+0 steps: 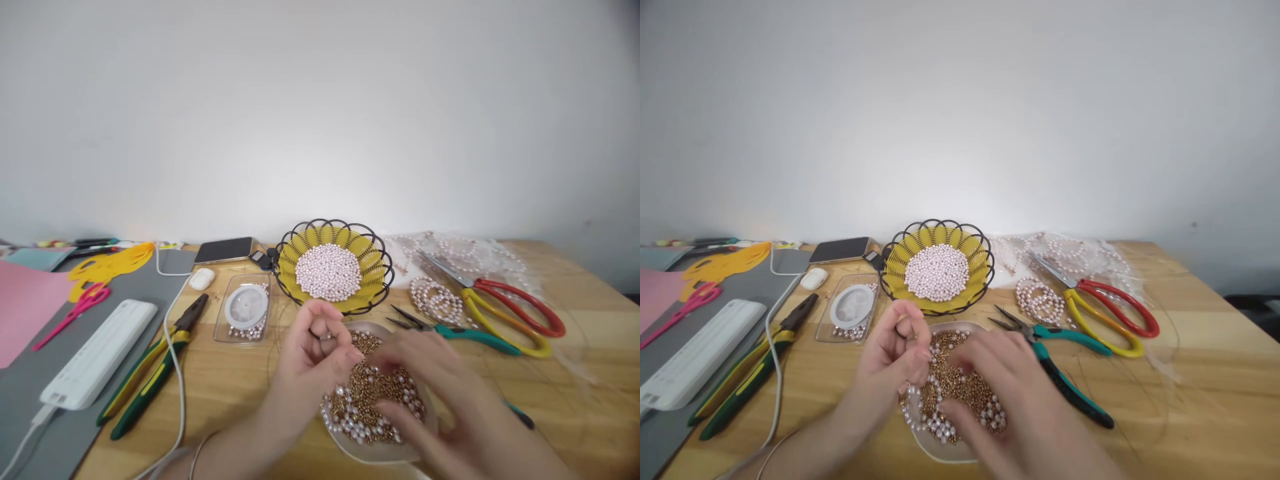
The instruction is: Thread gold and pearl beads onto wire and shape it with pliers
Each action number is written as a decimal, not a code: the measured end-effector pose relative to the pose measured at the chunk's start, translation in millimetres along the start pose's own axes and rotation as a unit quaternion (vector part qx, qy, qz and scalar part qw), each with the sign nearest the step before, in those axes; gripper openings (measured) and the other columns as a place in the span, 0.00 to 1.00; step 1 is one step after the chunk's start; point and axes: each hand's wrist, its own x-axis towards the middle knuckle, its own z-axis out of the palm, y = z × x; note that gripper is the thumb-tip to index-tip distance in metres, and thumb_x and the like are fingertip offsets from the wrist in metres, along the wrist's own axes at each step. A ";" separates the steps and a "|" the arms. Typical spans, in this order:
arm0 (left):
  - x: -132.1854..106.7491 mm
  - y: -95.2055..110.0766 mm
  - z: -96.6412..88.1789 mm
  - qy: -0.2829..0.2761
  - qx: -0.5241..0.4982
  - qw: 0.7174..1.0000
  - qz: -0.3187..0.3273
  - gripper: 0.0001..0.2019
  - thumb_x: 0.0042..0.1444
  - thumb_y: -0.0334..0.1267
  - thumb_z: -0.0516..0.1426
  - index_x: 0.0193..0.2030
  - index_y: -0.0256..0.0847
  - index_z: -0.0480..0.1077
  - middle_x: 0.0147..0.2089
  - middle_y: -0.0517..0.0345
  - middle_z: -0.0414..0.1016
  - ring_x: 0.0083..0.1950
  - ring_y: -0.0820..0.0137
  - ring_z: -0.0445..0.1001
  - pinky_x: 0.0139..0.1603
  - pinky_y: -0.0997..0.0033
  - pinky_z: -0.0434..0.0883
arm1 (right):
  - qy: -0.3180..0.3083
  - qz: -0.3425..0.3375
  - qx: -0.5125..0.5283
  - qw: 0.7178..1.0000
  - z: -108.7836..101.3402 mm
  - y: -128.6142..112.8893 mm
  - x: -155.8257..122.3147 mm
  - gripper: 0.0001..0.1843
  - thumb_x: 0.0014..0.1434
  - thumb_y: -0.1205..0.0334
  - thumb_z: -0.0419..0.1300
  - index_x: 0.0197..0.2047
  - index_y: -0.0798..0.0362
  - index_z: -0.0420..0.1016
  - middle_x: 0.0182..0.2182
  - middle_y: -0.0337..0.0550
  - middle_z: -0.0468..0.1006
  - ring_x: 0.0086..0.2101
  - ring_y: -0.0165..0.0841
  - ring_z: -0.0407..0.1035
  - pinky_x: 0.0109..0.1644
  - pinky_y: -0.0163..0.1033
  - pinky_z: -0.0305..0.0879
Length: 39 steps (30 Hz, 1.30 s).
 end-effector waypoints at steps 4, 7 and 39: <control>-1.6 1.4 6.0 0.033 0.028 0.998 0.036 0.14 0.59 0.32 0.68 0.42 0.42 0.67 0.28 0.71 0.67 0.21 0.86 0.60 0.24 0.90 0.63 | -0.036 0.012 0.082 0.996 19.0 -12.8 16.0 0.05 0.64 0.64 0.63 0.38 0.46 0.69 0.35 0.41 0.79 0.43 0.46 0.76 0.49 0.53 0.73; -4.2 1.3 8.6 0.060 0.056 0.995 0.050 0.13 0.58 0.29 0.68 0.41 0.43 0.67 0.27 0.71 0.67 0.23 0.84 0.67 0.29 0.87 0.70 | -0.050 0.057 0.122 0.990 27.2 -10.0 17.3 0.04 0.65 0.63 0.62 0.38 0.47 0.70 0.34 0.39 0.78 0.40 0.43 0.74 0.46 0.51 0.72; -10.2 -2.7 11.5 0.101 0.095 0.989 0.043 0.10 0.59 0.28 0.67 0.39 0.43 0.71 0.27 0.68 0.69 0.25 0.82 0.65 0.27 0.90 0.66 | 0.025 0.076 0.279 0.957 39.5 -10.4 3.9 0.13 0.63 0.73 0.65 0.41 0.44 0.71 0.36 0.34 0.80 0.37 0.33 0.78 0.44 0.36 0.77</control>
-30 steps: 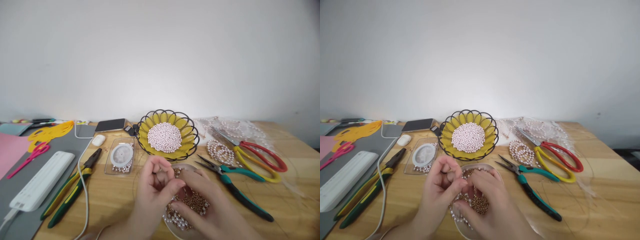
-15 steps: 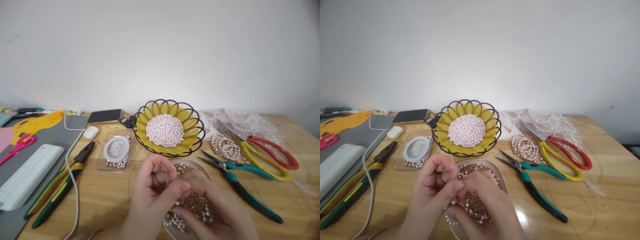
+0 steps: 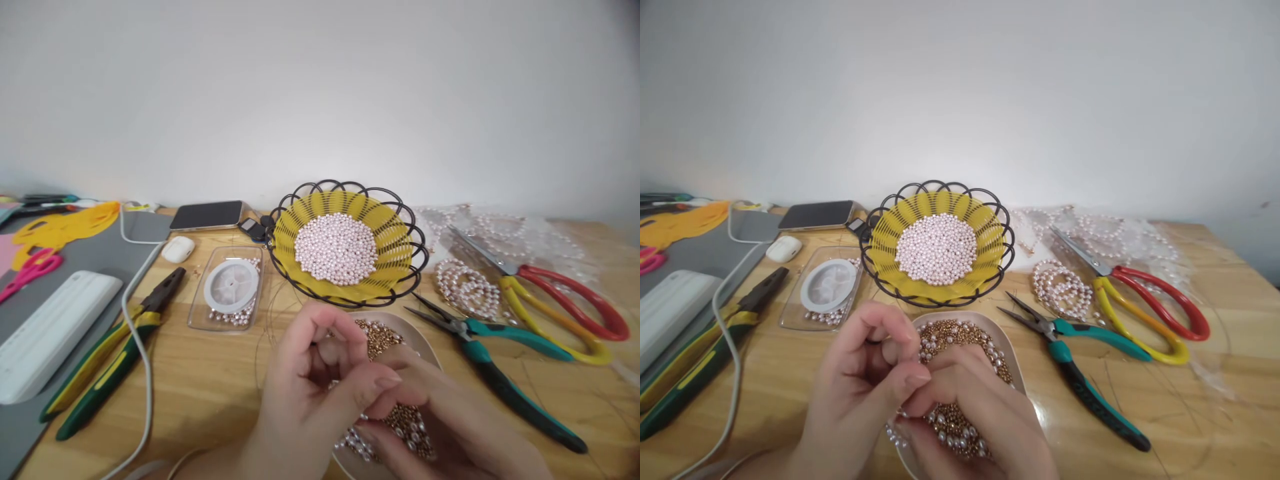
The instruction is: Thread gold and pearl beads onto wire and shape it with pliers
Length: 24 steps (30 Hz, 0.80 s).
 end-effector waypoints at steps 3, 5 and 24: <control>0.7 0.8 0.3 -0.023 -0.026 0.999 0.005 0.09 0.61 0.33 0.67 0.39 0.43 0.70 0.27 0.68 0.69 0.26 0.82 0.69 0.27 0.90 0.68 | 0.010 0.017 0.024 1.000 0.2 -0.3 -2.5 0.12 0.63 0.72 0.65 0.42 0.43 0.72 0.37 0.35 0.81 0.38 0.34 0.77 0.43 0.36 0.77; 1.4 1.4 0.2 -0.038 -0.041 0.998 0.010 0.08 0.63 0.35 0.67 0.40 0.44 0.70 0.27 0.68 0.68 0.27 0.81 0.72 0.27 0.89 0.69 | 0.027 0.030 0.044 0.998 0.0 -0.6 -4.7 0.12 0.63 0.71 0.65 0.42 0.42 0.73 0.37 0.35 0.81 0.38 0.35 0.77 0.43 0.37 0.77; 1.9 7.1 -7.0 -0.108 0.121 0.986 -0.045 0.21 0.72 0.55 0.52 0.35 0.41 0.66 0.27 0.66 0.59 0.25 0.77 0.55 0.24 0.78 0.54 | 0.080 0.027 0.082 0.993 -10.1 -9.3 6.6 0.15 0.61 0.76 0.63 0.39 0.43 0.75 0.34 0.34 0.79 0.35 0.31 0.76 0.39 0.31 0.76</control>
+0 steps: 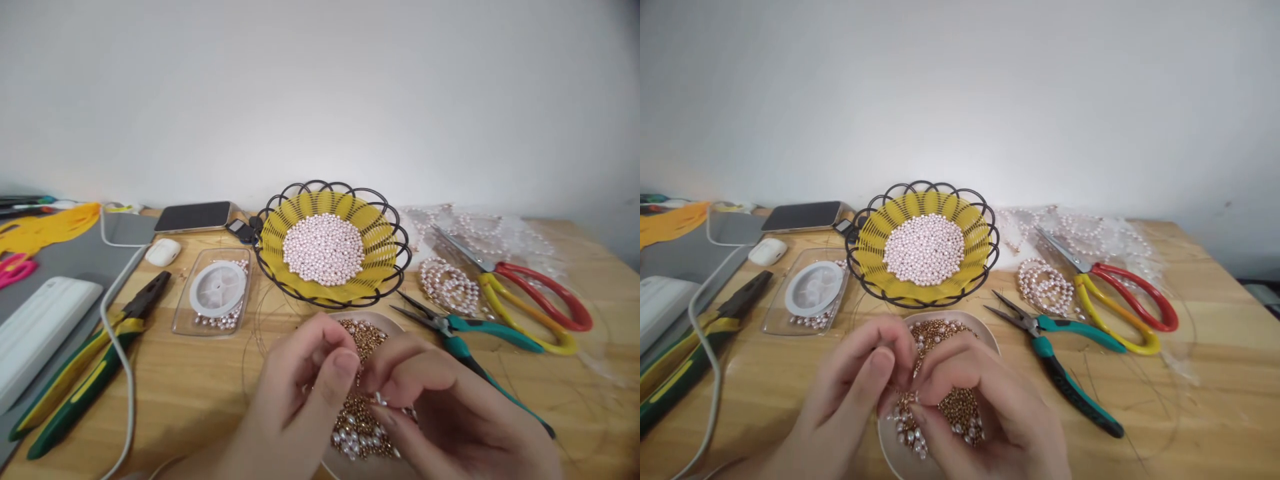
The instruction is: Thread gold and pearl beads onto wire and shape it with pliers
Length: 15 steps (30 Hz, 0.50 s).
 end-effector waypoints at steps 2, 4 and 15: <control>-0.1 -0.5 -1.7 -0.018 0.051 0.998 0.017 0.21 0.72 0.56 0.51 0.34 0.41 0.65 0.27 0.65 0.59 0.26 0.76 0.57 0.25 0.76 0.55 | 0.010 -0.005 -0.008 1.000 -1.8 -0.8 0.1 0.15 0.61 0.76 0.63 0.39 0.43 0.75 0.34 0.35 0.79 0.36 0.32 0.76 0.40 0.32 0.76; -1.2 -2.7 -3.1 -0.028 0.095 0.994 0.040 0.19 0.72 0.53 0.54 0.34 0.41 0.65 0.28 0.64 0.61 0.27 0.75 0.60 0.26 0.76 0.57 | 0.022 0.002 -0.004 1.000 -3.3 -0.8 -0.5 0.15 0.62 0.76 0.63 0.40 0.43 0.75 0.35 0.35 0.78 0.36 0.31 0.76 0.41 0.31 0.76; 1.3 2.8 -8.8 -0.087 0.196 0.972 0.092 0.06 0.67 0.33 0.55 0.37 0.43 0.62 0.28 0.65 0.61 0.26 0.74 0.60 0.25 0.76 0.58 | 0.019 0.053 0.056 0.997 -7.7 0.4 4.5 0.10 0.63 0.71 0.66 0.39 0.43 0.79 0.34 0.36 0.80 0.36 0.35 0.79 0.42 0.35 0.78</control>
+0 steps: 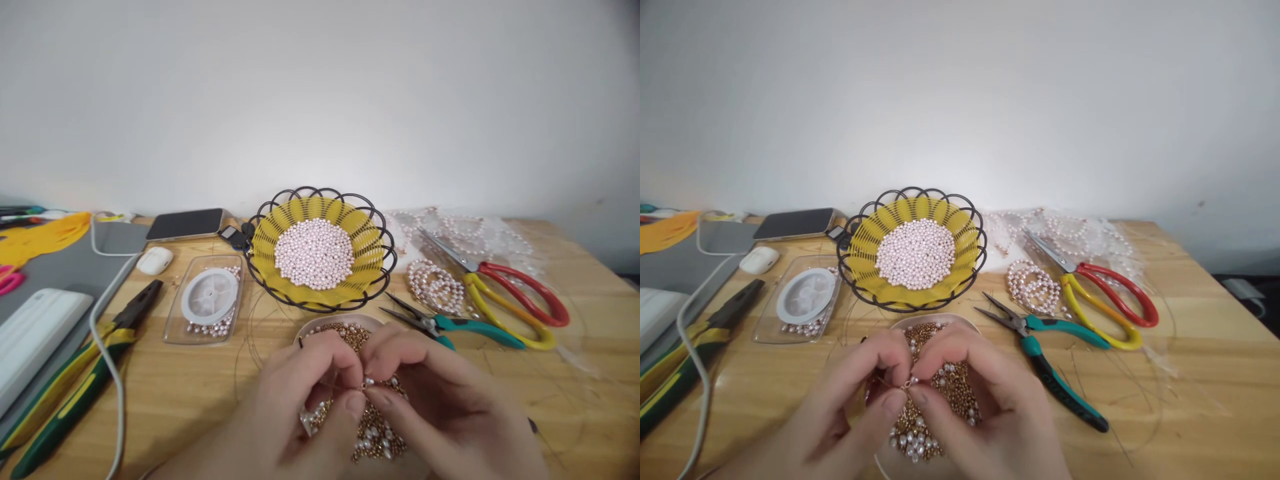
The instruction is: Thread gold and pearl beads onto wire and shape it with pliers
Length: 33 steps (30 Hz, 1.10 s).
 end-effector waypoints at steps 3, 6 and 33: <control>1.2 1.5 -1.0 -0.007 -0.023 1.000 0.004 0.08 0.70 0.34 0.52 0.36 0.43 0.61 0.28 0.64 0.60 0.26 0.74 0.60 0.25 0.76 0.57 | -0.006 -0.003 0.005 1.000 1.0 -0.1 0.9 0.11 0.63 0.72 0.65 0.39 0.43 0.79 0.33 0.36 0.80 0.36 0.34 0.78 0.40 0.35 0.77; 0.4 0.4 -1.2 -0.015 -0.037 0.999 0.004 0.07 0.70 0.32 0.51 0.37 0.44 0.60 0.29 0.64 0.61 0.28 0.74 0.61 0.26 0.76 0.58 | -0.001 -0.004 0.008 1.000 2.1 0.5 0.4 0.11 0.63 0.72 0.65 0.39 0.43 0.79 0.33 0.36 0.80 0.36 0.34 0.77 0.39 0.34 0.77; 0.9 -2.8 0.9 0.023 0.031 0.997 0.062 0.07 0.65 0.29 0.54 0.36 0.43 0.61 0.28 0.63 0.64 0.25 0.74 0.61 0.24 0.76 0.58 | -0.002 -0.035 -0.051 0.998 -0.1 -6.4 -2.6 0.13 0.60 0.73 0.66 0.38 0.42 0.78 0.32 0.35 0.81 0.34 0.35 0.79 0.39 0.35 0.79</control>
